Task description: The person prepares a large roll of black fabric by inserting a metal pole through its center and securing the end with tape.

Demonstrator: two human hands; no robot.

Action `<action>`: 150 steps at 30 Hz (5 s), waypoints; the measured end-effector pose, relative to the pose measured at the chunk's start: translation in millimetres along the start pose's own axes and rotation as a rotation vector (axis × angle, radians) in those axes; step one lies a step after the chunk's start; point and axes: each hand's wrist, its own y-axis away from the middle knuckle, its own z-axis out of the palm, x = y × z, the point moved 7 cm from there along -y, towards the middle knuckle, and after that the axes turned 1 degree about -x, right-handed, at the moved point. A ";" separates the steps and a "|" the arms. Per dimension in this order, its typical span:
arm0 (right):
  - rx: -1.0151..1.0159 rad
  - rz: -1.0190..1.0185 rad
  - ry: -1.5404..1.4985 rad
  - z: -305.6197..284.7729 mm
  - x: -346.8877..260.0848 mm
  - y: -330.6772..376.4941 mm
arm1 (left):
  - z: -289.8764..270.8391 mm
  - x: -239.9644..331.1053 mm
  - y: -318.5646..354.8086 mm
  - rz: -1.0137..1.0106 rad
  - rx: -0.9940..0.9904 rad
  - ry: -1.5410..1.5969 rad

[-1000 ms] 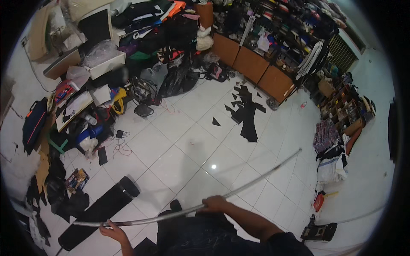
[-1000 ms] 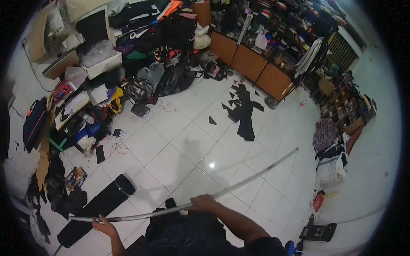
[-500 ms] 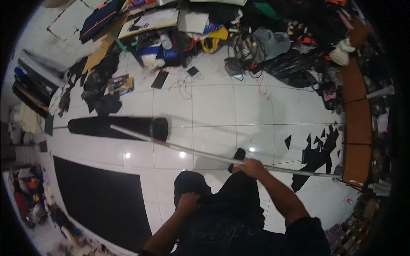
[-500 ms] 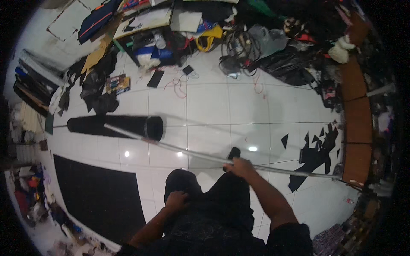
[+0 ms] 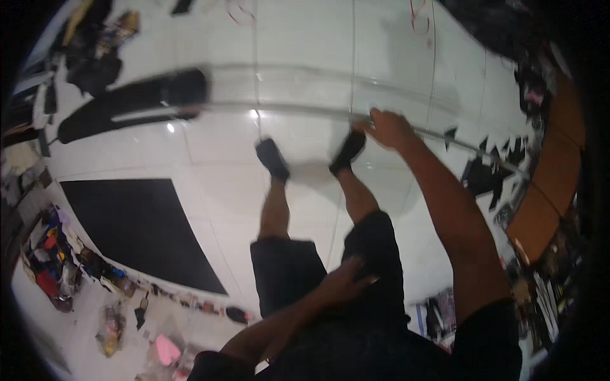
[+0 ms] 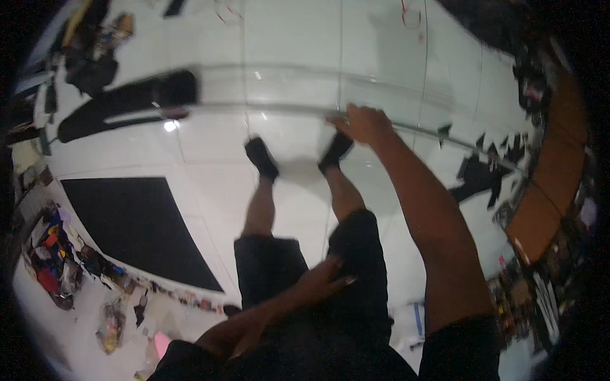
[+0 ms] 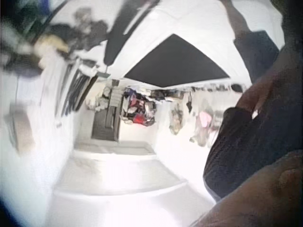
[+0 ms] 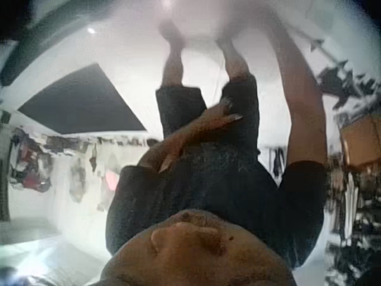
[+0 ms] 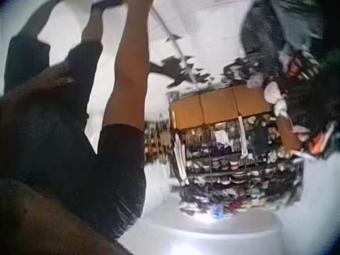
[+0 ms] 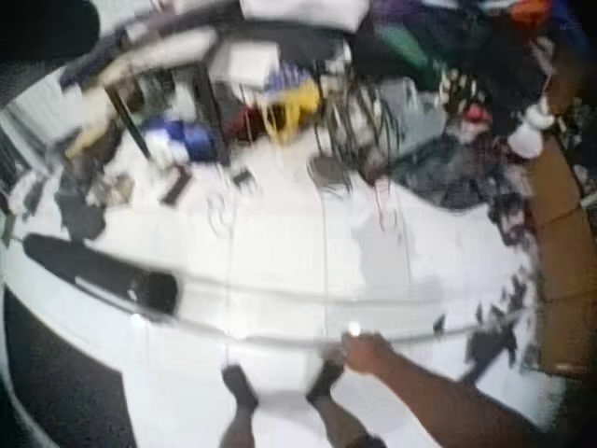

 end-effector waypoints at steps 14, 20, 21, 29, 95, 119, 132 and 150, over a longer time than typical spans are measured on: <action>0.006 -0.068 0.088 72.6 24.8 -53.1 | 35.7 -30.6 -58.6 -0.001 -0.806 0.179; 0.048 -0.072 0.063 57.0 31.3 -149.5 | -359.7 -160.2 -127.1 0.114 0.436 0.099; 0.109 -0.089 0.084 54.5 31.0 -163.4 | -444.9 -182.1 -114.0 0.105 0.722 0.070; 0.194 -0.086 0.072 70.8 35.2 -210.0 | -605.9 -262.1 -32.6 0.200 1.514 0.461; 0.240 -0.069 0.000 197.7 98.0 -236.7 | -613.7 -280.5 -259.8 0.608 0.669 0.906; 0.163 -0.555 0.064 162.6 -196.5 -343.1 | -719.8 -220.0 -90.9 0.361 1.500 -1.083; -0.863 -0.269 -0.405 195.0 -201.0 -391.7 | -712.7 -225.3 -97.2 0.394 1.515 -1.000; -0.319 -0.459 -0.255 182.1 -296.5 -410.1 | -718.2 -224.5 -98.4 0.358 1.441 -1.050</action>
